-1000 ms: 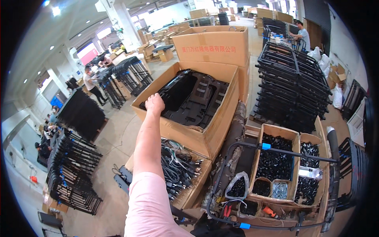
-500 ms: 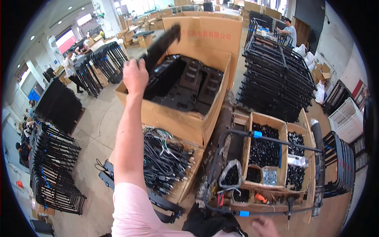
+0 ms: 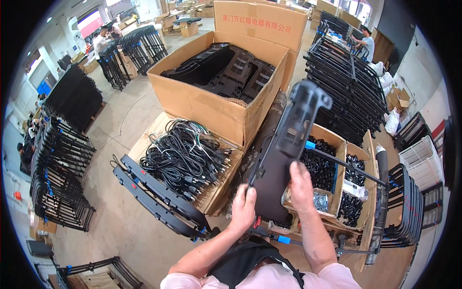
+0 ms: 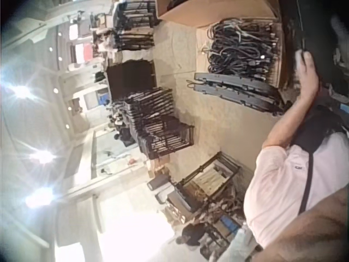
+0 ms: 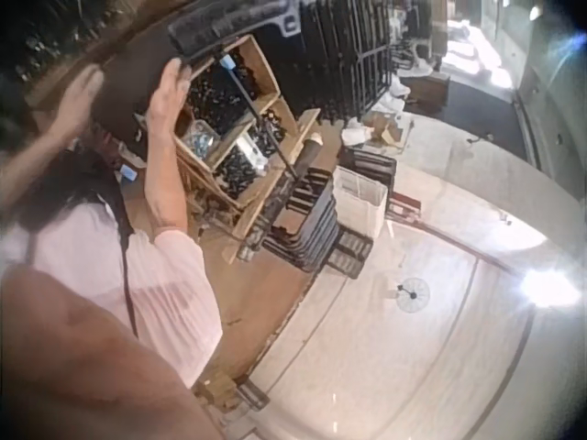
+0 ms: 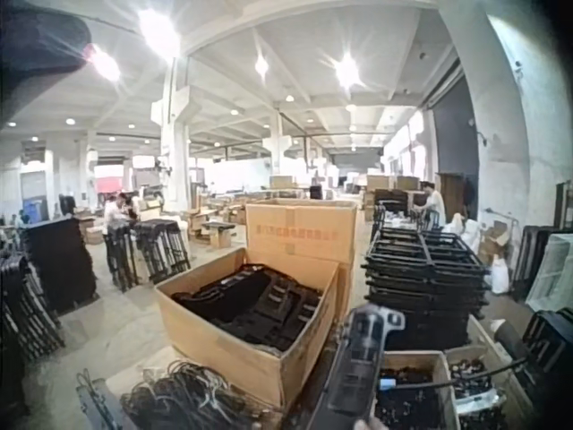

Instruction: The person assembles electronic components in a factory setting. They use a power drill to secure parts onto a black frame, connect wires, and place the finished unit into a cardboard box.

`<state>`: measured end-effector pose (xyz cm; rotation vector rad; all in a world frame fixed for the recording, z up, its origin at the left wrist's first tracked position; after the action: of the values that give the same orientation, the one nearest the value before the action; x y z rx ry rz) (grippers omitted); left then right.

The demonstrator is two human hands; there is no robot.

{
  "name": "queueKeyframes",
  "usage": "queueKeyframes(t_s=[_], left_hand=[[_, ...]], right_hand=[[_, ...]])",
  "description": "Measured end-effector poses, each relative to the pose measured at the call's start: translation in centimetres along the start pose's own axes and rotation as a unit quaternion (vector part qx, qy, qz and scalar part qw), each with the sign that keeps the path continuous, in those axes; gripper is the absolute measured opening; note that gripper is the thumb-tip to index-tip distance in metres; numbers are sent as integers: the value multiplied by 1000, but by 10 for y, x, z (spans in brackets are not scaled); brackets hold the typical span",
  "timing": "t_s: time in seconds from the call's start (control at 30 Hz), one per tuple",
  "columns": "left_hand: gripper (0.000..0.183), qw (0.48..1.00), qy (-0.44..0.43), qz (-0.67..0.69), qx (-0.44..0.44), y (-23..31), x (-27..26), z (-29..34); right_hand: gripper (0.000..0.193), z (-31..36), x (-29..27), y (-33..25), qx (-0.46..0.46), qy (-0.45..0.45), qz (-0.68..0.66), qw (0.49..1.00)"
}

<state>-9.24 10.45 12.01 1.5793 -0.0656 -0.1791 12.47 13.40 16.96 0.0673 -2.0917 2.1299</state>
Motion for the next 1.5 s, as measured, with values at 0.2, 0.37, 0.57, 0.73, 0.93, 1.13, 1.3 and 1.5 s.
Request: queueKeyframes(t_s=[0.2,0.37,0.57,0.73,0.93,1.13,1.3,1.5], left_hand=[[43,986,21,-166,-16,-70,-11,46],[49,978,41,-205,-25,-106,-26,53],[52,959,-26,-278,-41,-123,-1,63],[52,958,-16,-279,-59,-133,-3,60],[52,962,-29,-259,-80,-130,-1,60],[50,960,3,-277,-25,-105,-3,67],[17,942,-200,-258,84,-45,46,125],[17,873,-388,-294,26,-158,155,173]], right_hand=[[35,25,-38,167,17,84,-79,993],[30,28,-27,222,110,50,-75,990],[32,32,-21,257,140,2,-100,985],[36,27,-23,245,170,12,2,985],[37,28,-31,258,178,9,25,984],[47,39,-46,237,224,-11,2,974],[39,106,-148,148,193,7,-29,981],[36,275,-177,124,399,-218,2,891]])
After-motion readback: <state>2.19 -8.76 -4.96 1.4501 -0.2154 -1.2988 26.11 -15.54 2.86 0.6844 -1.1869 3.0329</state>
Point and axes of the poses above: each hand's wrist, its own z-axis away from the middle knuckle, its own x-axis out of the palm, y = z × x, the point moved 10 cm from there along -z, towards the middle knuckle, and after that the axes turned 10 degrees about -y, right-handed, at the moved point
